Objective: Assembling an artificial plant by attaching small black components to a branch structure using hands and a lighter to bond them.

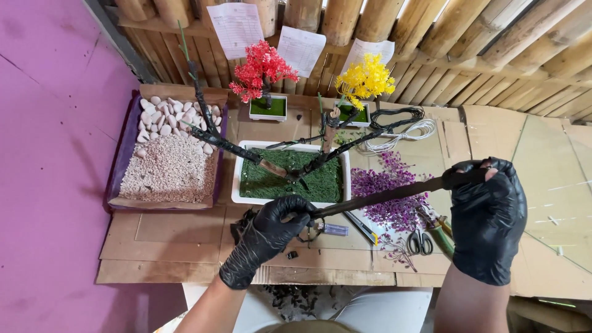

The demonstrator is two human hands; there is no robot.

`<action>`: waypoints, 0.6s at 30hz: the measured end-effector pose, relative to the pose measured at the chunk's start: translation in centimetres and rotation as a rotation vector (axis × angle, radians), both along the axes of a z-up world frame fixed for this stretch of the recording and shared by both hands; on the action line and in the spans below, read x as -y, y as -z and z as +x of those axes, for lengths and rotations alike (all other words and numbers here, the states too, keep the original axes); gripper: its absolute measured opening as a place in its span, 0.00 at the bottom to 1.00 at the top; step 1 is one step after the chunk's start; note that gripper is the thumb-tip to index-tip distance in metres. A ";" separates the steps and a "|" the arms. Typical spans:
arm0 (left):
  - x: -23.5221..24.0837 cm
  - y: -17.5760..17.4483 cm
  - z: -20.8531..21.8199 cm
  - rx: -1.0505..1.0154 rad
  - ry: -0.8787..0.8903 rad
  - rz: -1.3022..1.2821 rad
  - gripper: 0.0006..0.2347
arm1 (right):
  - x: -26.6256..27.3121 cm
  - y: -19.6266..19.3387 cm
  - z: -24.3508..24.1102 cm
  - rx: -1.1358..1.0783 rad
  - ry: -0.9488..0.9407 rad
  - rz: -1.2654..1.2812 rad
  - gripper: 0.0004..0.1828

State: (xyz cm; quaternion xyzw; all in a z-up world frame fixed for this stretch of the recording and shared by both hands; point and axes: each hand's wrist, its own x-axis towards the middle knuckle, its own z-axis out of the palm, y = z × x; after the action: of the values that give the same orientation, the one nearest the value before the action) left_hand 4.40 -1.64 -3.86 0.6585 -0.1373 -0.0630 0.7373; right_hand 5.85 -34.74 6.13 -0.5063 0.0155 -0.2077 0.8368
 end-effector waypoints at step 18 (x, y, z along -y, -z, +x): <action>1.3 -7.8 -2.6 0.998 -0.289 0.619 0.05 | -9.9 1.1 -4.9 0.209 -0.469 -1.087 0.45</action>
State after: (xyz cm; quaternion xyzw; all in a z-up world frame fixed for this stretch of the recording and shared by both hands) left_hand 1.77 -2.93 3.92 0.8044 -0.3511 0.3175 0.3589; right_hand 0.95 -24.86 5.06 -0.8284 -0.2875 -0.0445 0.4787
